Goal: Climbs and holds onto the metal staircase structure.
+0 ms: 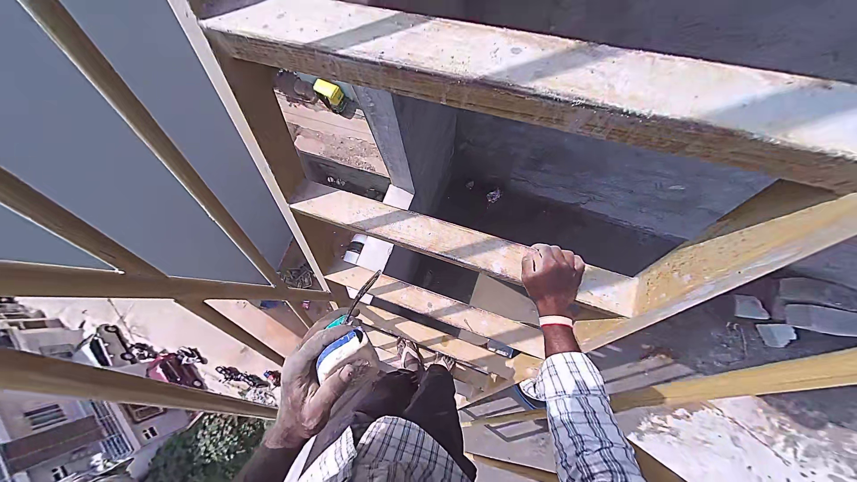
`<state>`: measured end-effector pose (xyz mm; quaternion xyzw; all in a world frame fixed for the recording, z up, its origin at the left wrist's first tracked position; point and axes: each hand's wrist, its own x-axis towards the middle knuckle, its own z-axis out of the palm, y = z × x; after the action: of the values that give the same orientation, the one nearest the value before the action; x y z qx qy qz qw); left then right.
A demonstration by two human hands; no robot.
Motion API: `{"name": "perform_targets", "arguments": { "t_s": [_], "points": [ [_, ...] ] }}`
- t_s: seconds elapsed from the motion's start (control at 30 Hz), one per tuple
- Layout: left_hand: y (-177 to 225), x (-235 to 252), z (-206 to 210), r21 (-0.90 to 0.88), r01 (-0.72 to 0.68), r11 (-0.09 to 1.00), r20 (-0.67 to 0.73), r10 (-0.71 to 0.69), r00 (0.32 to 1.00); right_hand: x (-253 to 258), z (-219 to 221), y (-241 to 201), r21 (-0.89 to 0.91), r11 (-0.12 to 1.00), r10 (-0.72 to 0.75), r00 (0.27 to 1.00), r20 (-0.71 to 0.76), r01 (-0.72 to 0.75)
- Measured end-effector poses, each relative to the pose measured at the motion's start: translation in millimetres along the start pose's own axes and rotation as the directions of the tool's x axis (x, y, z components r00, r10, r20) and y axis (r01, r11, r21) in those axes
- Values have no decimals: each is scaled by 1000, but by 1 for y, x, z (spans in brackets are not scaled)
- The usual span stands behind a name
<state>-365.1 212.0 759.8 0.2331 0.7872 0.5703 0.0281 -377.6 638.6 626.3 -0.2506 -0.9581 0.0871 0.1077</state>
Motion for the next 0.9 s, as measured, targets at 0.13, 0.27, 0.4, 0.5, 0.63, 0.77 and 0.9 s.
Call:
{"name": "perform_targets", "arguments": {
  "t_s": [0.13, 0.27, 0.4, 0.5, 0.63, 0.77, 0.9],
  "points": [
    [24, -4, 17, -36, 21, 999, 6, -21, 1000, -1, -19, -1, 94, 995, 5, 992, 129, -17],
    [42, -3, 30, -38, 15, 999, -29, -16, 999, 32, -115, -34, 305, 884, -161, 843, -514, 355],
    [53, 1, 41, -10, 36, 999, -57, -36, 998, 129, -236, -53, 210, 918, -192, 843, -502, 335],
    [56, -2, 46, -2, 49, 999, -70, -49, 996, 174, -228, -42, 50, 998, -25, 983, -180, 35],
    [62, 3, 40, -1, 58, 998, -118, -58, 991, 178, -225, -45, 10, 1000, -20, 999, -49, 20],
    [61, 4, 37, -12, 54, 998, -149, -55, 987, 176, -222, -45, 4, 1000, -24, 994, -103, 24],
    [56, 1, 32, -8, 87, 996, -118, -88, 989, 176, -223, -49, -12, 999, 28, 993, -113, -30]
  ]
}}
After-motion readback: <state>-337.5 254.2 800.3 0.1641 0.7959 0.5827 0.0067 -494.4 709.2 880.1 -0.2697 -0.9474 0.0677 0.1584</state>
